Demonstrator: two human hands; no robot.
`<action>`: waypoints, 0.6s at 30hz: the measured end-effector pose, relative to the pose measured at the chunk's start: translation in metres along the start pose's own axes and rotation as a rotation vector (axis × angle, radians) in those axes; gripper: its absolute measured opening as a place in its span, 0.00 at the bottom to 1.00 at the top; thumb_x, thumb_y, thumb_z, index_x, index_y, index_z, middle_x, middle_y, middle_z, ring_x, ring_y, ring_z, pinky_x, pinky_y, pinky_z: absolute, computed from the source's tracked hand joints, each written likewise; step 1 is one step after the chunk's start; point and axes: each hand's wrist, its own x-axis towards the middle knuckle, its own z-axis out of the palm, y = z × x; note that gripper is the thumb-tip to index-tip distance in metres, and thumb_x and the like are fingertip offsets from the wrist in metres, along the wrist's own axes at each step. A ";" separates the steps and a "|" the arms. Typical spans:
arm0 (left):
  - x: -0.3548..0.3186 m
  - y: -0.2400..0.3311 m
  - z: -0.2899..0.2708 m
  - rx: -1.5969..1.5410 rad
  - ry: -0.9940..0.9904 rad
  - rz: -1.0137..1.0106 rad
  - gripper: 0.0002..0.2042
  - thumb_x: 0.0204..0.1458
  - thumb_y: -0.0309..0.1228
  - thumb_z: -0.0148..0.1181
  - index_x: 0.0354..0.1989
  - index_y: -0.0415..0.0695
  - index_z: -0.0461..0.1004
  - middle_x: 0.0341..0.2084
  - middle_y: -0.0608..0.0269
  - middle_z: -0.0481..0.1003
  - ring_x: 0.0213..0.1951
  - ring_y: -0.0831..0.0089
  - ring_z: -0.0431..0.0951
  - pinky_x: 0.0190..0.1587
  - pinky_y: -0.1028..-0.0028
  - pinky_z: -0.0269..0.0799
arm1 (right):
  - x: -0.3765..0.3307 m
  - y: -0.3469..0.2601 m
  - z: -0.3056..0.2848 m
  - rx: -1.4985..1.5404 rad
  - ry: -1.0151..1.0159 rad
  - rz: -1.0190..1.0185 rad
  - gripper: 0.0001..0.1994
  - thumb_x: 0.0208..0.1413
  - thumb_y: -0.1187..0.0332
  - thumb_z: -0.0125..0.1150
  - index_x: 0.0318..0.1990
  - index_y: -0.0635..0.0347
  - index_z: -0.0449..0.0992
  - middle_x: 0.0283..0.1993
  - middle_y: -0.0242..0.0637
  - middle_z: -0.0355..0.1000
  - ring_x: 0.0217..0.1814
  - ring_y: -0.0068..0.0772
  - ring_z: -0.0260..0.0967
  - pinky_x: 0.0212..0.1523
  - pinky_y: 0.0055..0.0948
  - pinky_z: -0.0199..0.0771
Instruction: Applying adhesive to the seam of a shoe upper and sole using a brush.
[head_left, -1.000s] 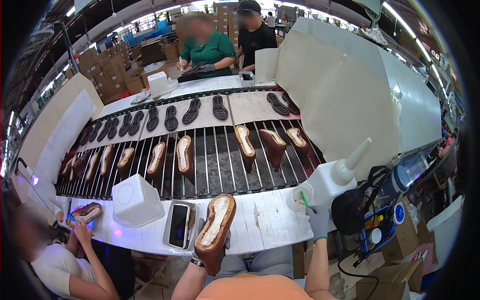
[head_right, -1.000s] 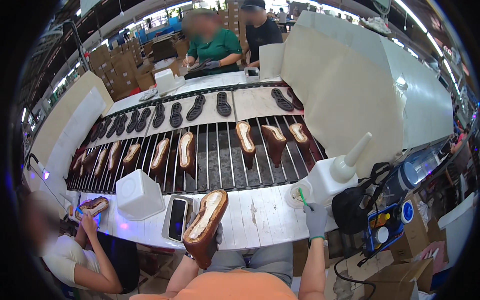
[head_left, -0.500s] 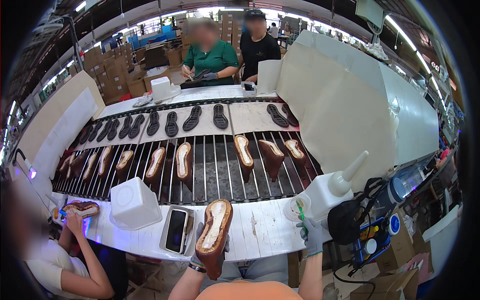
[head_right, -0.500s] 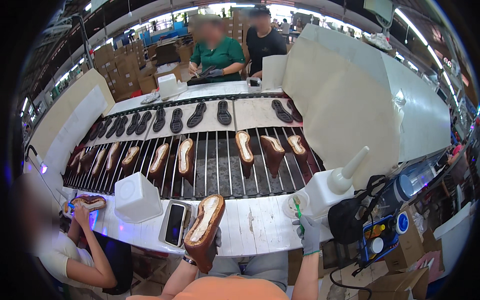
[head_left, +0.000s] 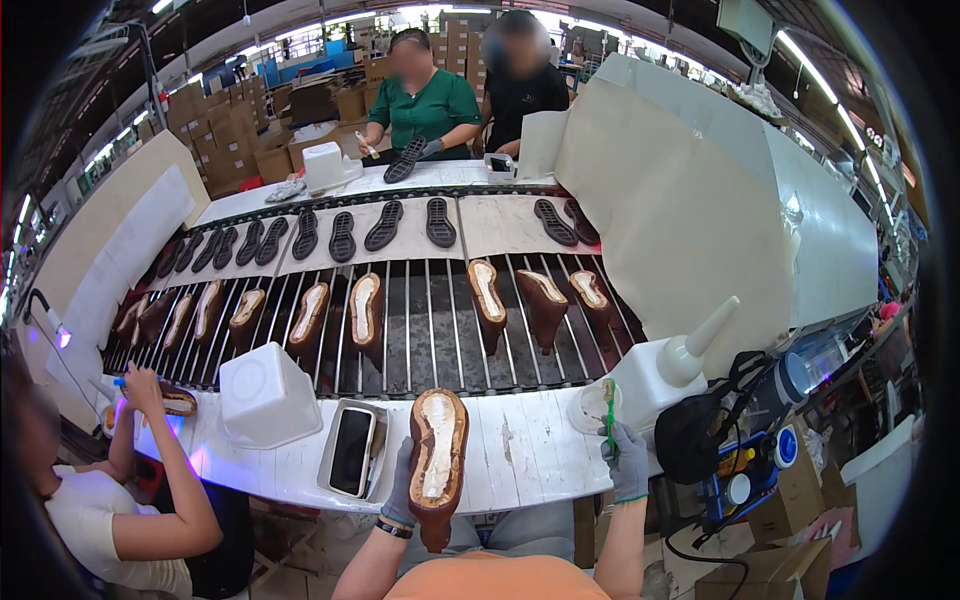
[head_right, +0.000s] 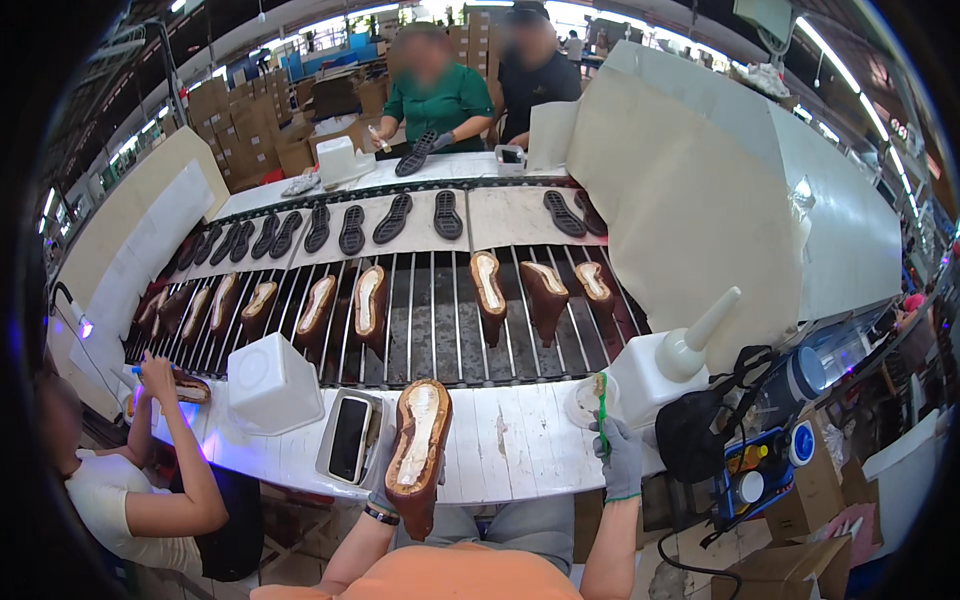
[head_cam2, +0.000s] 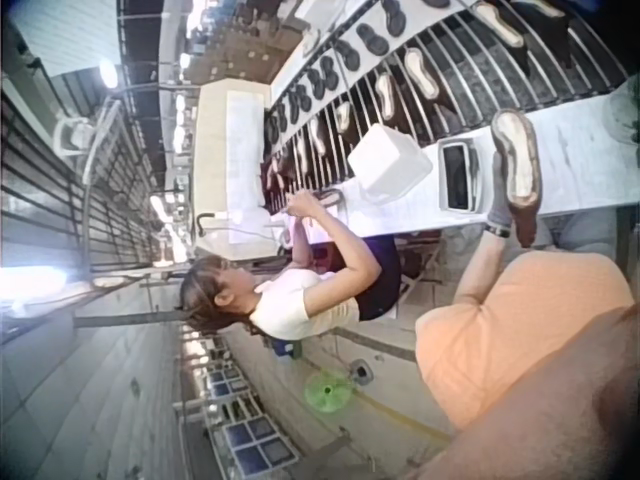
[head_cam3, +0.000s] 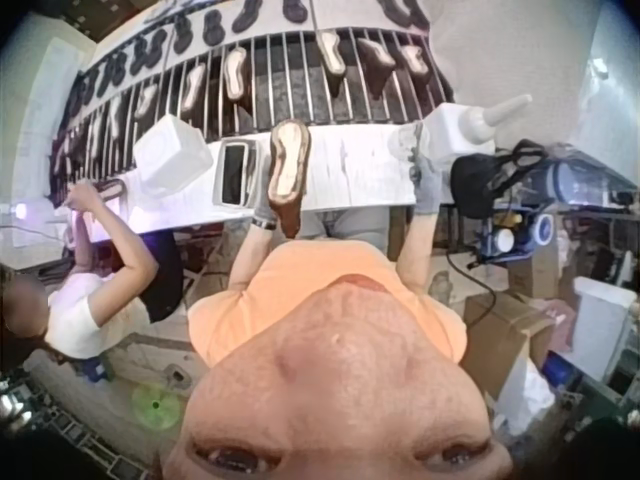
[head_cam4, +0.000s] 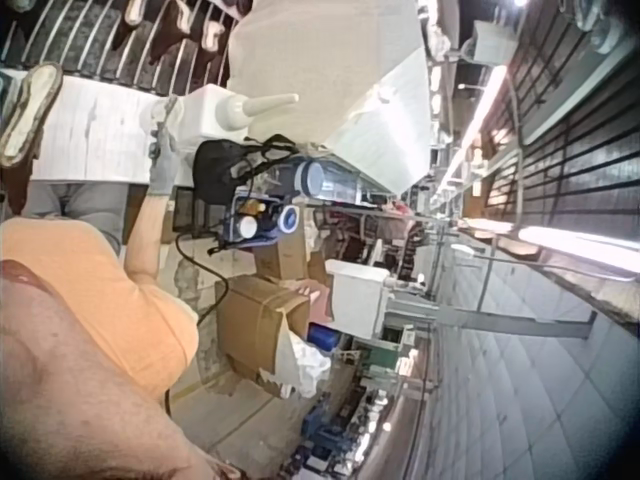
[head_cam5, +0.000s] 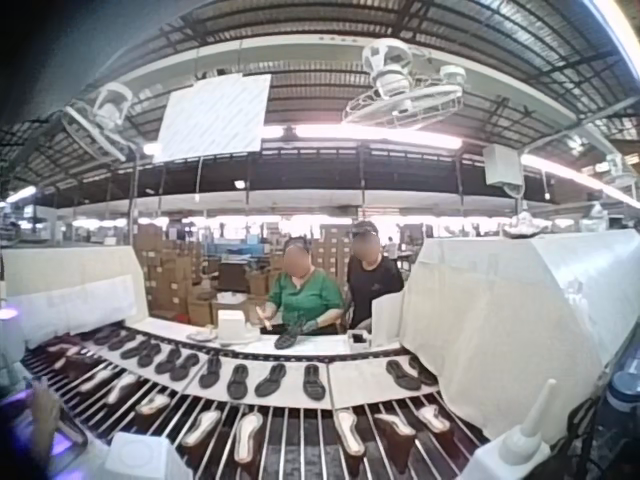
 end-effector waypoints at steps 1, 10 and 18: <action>0.001 0.001 0.000 -0.036 -0.010 0.005 0.32 0.57 0.55 0.51 0.62 0.44 0.62 0.54 0.53 0.71 0.50 0.59 0.76 0.54 0.61 0.73 | 0.000 0.001 -0.001 -0.011 -0.003 0.004 0.14 0.62 0.65 0.55 0.49 0.65 0.76 0.33 0.33 0.75 0.20 0.15 0.64 0.20 0.14 0.60; -0.003 -0.006 0.016 -0.171 -0.091 -0.064 0.36 0.54 0.60 0.51 0.62 0.43 0.62 0.51 0.50 0.73 0.47 0.53 0.77 0.49 0.54 0.75 | -0.003 0.006 -0.009 -0.031 -0.004 0.029 0.13 0.62 0.64 0.55 0.48 0.64 0.76 0.33 0.34 0.75 0.20 0.14 0.63 0.20 0.14 0.60; 0.001 -0.004 0.026 -0.096 -0.122 -0.040 0.37 0.53 0.61 0.51 0.61 0.43 0.62 0.51 0.48 0.73 0.46 0.53 0.77 0.47 0.53 0.76 | 0.003 0.010 -0.006 -0.051 0.036 0.073 0.14 0.61 0.64 0.56 0.48 0.64 0.77 0.32 0.33 0.74 0.20 0.13 0.62 0.19 0.14 0.58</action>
